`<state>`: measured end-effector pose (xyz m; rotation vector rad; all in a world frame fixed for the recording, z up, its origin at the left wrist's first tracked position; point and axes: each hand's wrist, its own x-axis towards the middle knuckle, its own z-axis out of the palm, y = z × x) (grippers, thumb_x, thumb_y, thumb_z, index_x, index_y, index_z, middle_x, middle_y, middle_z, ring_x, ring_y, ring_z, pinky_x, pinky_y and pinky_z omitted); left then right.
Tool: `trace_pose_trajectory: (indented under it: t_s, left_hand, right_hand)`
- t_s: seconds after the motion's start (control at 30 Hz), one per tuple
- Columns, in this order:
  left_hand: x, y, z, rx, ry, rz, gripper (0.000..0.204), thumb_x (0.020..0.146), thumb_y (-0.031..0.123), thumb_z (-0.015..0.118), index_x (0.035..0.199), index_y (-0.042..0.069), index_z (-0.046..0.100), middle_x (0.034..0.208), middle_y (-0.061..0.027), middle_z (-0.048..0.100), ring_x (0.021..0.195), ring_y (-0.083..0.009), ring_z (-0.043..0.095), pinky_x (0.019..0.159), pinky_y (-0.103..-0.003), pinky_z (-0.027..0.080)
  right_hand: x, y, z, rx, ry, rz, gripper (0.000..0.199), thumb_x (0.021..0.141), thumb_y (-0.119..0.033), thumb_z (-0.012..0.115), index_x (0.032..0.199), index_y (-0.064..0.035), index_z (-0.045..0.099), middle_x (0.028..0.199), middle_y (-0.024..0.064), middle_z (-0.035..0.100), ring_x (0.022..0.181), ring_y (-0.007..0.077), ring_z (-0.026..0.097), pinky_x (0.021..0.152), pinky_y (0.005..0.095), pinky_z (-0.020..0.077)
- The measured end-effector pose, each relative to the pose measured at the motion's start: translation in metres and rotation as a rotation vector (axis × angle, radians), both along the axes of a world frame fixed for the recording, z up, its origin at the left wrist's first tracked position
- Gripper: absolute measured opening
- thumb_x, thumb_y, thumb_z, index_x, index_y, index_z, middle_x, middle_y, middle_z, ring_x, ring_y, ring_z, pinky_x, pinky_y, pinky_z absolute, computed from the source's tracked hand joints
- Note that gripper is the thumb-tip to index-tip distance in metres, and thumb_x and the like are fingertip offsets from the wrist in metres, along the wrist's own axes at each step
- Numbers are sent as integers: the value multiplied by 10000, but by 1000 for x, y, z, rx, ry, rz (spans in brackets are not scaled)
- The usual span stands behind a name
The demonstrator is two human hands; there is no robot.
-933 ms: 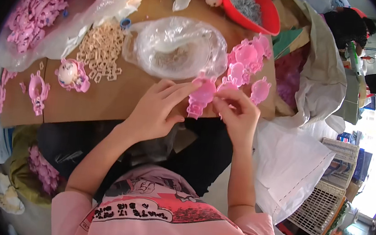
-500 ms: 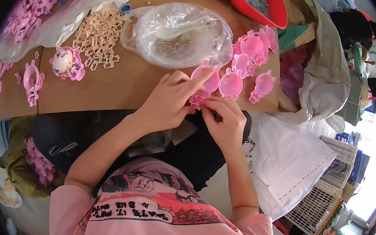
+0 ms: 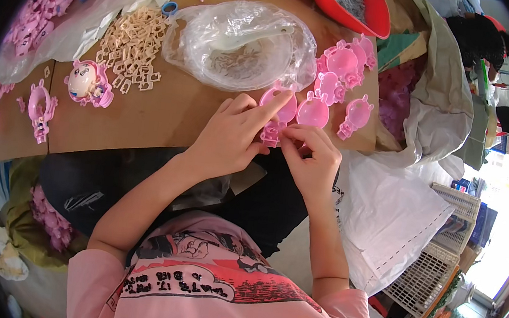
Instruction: The recorder is assembling small pink plastic doll accessories and fitting heads onto doll bodies.
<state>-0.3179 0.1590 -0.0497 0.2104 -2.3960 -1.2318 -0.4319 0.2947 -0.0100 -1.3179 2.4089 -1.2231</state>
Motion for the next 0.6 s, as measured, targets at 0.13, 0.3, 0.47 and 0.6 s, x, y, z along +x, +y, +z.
trace_pose_trajectory:
  t_s: [0.13, 0.3, 0.47, 0.6]
  left_hand:
    - [0, 0, 0, 8, -3, 0, 940, 657, 88, 763, 1478, 87, 306, 1093, -28, 655, 949, -236, 510, 948, -382, 377]
    - [0, 1, 0, 15, 8, 9, 940, 656, 86, 763, 1478, 87, 308, 1092, -32, 656, 937, -237, 509, 942, -382, 381]
    - [-1, 2, -3, -23, 79, 30, 877, 684, 78, 739, 1464, 81, 337, 966, -57, 593, 891, -241, 497, 880, -380, 405]
    - [-2, 2, -4, -19, 71, 36, 927, 645, 79, 767, 1466, 79, 336, 1061, -39, 648, 901, -241, 509, 899, -378, 402]
  right_hand:
    - [-1, 0, 2, 27, 8, 28, 111, 745, 21, 723, 846, -18, 699, 853, 44, 690, 651, 89, 600, 538, 215, 481]
    - [-1, 1, -4, 21, 229, 104, 126, 713, 30, 727, 820, -26, 693, 841, 55, 680, 651, 138, 605, 521, 245, 475]
    - [0, -3, -13, -28, 317, 172, 162, 661, 30, 741, 805, -22, 688, 848, 61, 670, 693, 200, 607, 570, 285, 484]
    - [1, -3, -9, 20, 338, 177, 152, 687, -22, 736, 832, -45, 697, 912, 43, 648, 739, 210, 615, 635, 300, 511]
